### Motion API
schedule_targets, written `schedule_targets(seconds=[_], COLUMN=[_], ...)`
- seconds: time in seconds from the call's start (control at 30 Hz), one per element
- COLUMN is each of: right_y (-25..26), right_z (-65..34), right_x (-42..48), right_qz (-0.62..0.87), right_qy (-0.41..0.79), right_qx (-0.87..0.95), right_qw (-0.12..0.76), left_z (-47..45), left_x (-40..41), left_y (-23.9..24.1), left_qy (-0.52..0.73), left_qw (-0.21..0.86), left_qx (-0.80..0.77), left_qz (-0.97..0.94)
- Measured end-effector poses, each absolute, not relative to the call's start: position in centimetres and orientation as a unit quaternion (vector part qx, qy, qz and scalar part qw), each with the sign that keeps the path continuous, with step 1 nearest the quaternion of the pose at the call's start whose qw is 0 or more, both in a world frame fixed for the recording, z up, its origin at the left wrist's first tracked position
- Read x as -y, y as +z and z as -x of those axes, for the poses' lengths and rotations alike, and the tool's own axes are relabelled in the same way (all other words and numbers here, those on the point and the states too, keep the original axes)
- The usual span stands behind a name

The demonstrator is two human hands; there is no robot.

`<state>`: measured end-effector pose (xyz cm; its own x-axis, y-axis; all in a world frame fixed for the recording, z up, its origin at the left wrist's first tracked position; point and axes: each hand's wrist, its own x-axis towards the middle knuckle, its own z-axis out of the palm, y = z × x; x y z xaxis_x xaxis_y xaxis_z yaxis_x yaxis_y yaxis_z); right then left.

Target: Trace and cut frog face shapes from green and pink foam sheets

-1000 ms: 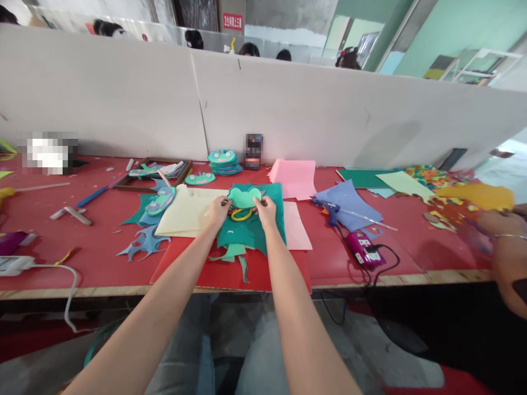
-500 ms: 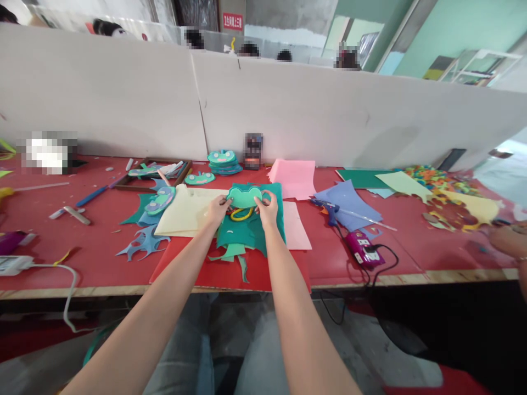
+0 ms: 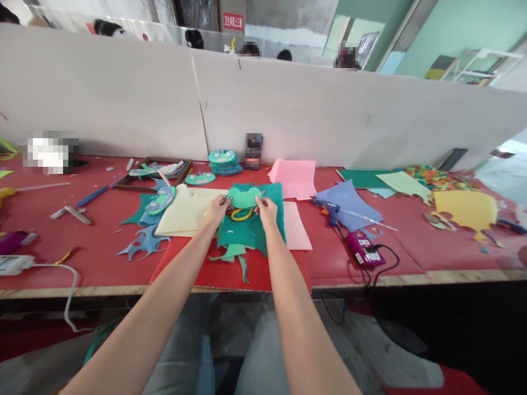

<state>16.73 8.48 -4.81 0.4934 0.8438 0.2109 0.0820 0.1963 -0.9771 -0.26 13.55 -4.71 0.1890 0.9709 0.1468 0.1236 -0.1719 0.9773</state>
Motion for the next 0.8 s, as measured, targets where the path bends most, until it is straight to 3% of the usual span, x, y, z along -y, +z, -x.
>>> schedule_targets(seconds=[0.43,0.8], right_y=[-4.3,-4.3], right_z=[-16.5,-16.7], right_x=[-8.4,-8.4], right_qz=[0.542,0.545], right_qy=[0.324,0.309], right_qx=[0.385,0.367], right_qw=[0.673,0.687], left_z=[0.4,0.5], left_x=[-13.0,-13.0], left_y=[-3.7,-3.6], left_qy=[0.506,0.472], left_qw=[0.463,0.51], left_qx=[-0.437,-0.397], left_qz=[-0.582,-0.6])
